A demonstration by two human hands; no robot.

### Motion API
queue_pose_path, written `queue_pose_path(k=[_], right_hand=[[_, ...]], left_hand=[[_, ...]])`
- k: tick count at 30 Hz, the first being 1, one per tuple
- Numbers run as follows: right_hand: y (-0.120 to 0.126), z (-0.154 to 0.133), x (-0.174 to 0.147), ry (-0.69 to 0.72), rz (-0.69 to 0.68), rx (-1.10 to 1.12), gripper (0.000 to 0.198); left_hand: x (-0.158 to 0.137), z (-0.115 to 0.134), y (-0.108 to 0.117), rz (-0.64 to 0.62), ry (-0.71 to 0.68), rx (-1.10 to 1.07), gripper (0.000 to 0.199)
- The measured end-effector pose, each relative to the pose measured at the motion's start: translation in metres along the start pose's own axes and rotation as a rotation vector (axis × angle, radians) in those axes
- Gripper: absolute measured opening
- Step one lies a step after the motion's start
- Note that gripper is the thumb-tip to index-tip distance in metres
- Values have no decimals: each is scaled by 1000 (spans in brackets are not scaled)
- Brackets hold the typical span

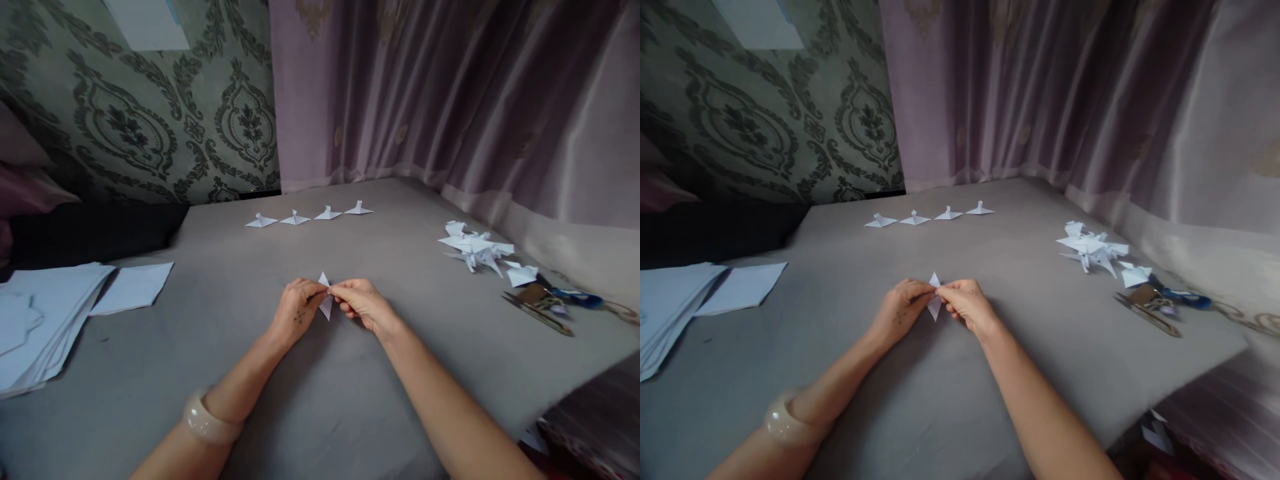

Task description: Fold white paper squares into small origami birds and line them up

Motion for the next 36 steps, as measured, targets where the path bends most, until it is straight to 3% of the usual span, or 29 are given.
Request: queue_pose_path(k=[10, 25, 36], right_hand=[[-1, 1, -3, 29, 56, -5, 11], [3, -2, -2, -76, -31, -27, 22], [8, -1, -7, 0, -33, -117, 11]], left_hand=[[2, 1, 1, -24, 50, 25, 17], [2, 2, 1, -60, 17, 105, 17], [2, 3, 2, -57, 23, 56, 19]])
Point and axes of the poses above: each hand's wrist, its own x-axis towards the middle knuckle, its own y-axis out of the back of the hand, z = x × y, the point moved 3 cm from there along x, towards the middle knuckle, and after that the axes turned 3 degrees about -z, right-handed, at the moved point
